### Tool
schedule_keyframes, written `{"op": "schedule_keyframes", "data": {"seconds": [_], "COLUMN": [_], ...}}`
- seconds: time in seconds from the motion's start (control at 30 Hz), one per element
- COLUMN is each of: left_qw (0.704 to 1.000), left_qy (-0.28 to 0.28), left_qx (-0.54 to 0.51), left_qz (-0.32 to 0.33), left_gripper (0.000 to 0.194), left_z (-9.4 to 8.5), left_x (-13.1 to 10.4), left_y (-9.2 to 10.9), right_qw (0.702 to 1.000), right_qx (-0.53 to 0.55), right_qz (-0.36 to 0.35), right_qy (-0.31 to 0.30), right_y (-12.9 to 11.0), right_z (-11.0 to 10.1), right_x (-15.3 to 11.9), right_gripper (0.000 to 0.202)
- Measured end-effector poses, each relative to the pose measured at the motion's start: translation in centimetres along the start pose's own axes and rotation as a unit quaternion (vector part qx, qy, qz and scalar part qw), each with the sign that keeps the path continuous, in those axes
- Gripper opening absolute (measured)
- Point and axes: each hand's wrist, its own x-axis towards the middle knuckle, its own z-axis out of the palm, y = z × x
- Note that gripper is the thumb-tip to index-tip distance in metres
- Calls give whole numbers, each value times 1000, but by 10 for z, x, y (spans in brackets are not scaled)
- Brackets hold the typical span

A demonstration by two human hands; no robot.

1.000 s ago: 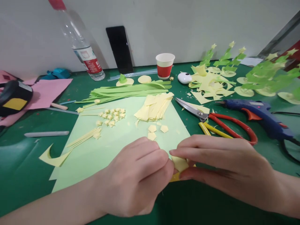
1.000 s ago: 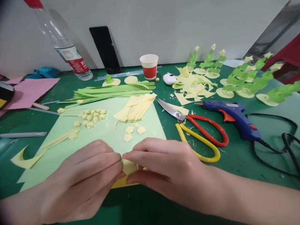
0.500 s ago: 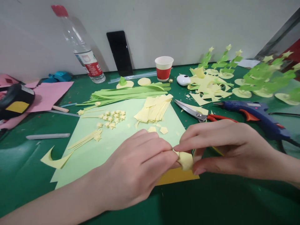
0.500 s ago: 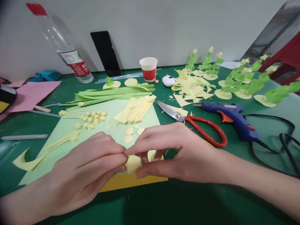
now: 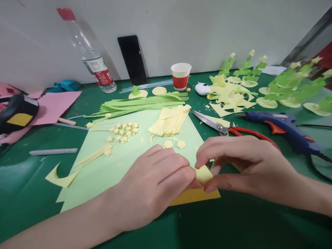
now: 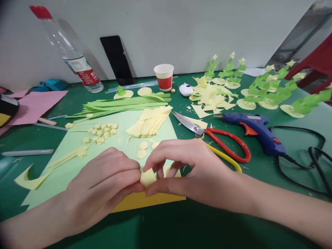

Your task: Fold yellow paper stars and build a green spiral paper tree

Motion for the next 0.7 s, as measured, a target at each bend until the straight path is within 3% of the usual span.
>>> {"op": "schedule_keyframes", "data": {"seconds": [0.17, 0.4, 0.6, 0.7], "left_qw": [1000, 998, 997, 998], "left_qy": [-3, 45, 21, 18], "left_qx": [-30, -43, -79, -61], "left_qz": [-6, 2, 14, 17], "left_gripper": [28, 20, 14, 14], "left_z": [4, 8, 3, 0], "left_x": [-5, -10, -7, -5], "left_y": [-1, 5, -1, -4], "right_qw": [1000, 996, 992, 991], "right_qx": [20, 87, 108, 121], "right_qz": [-16, -32, -40, -11], "right_qy": [-4, 8, -56, -55], "right_y": [-1, 3, 3, 3], "right_z": [4, 13, 1, -3], "right_x": [-2, -6, -3, -2], "right_gripper": [8, 10, 9, 8]}}
